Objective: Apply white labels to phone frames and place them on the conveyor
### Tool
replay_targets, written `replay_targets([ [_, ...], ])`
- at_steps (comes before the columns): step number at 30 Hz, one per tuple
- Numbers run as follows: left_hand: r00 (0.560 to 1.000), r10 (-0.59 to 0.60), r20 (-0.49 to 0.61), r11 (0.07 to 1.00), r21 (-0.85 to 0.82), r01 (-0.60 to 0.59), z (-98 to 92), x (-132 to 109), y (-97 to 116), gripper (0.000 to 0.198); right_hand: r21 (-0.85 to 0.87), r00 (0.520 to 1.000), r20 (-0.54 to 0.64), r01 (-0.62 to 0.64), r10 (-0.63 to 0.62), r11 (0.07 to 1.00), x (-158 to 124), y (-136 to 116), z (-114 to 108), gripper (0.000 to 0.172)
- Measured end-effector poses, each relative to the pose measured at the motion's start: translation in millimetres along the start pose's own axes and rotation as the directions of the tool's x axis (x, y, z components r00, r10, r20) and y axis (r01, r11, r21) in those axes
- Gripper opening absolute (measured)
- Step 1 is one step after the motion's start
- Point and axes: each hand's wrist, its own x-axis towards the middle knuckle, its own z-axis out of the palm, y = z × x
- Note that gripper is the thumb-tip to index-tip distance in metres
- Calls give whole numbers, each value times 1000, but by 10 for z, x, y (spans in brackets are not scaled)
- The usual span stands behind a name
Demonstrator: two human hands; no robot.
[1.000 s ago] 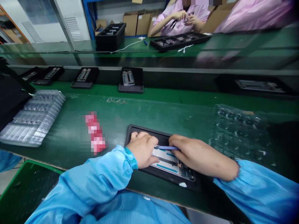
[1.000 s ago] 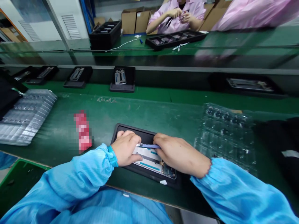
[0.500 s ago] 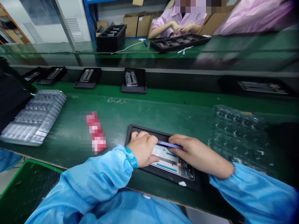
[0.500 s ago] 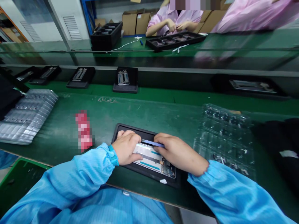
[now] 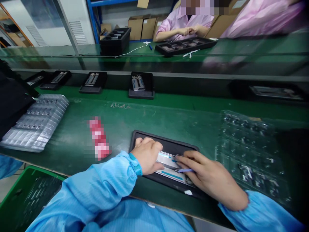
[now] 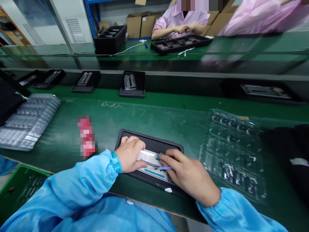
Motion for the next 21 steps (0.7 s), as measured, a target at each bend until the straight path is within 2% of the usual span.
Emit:
replay_targets([
  [3,1000,-2,-2,1000,2,2,2,-1,0,54,-94,999,17,35,-34,995,-74,-44,85,32],
  [6,1000,-8,2,1000,1,8,4,5,-1,54,-112,999,22,41,-38,993,-91,-39,123,33],
  [12,999,-25,26,999,-23,25,-2,13,8,53,-121,997,71,23,-15,992,-55,-86,57,39],
  [18,999,-41,23,999,-32,42,-9,12,15,53,-125,984,139,-93,110,988,25,-316,3,43],
  [21,999,-40,3,998,-38,40,3,7,12,54,22,980,130,-158,154,987,36,-305,-92,40],
])
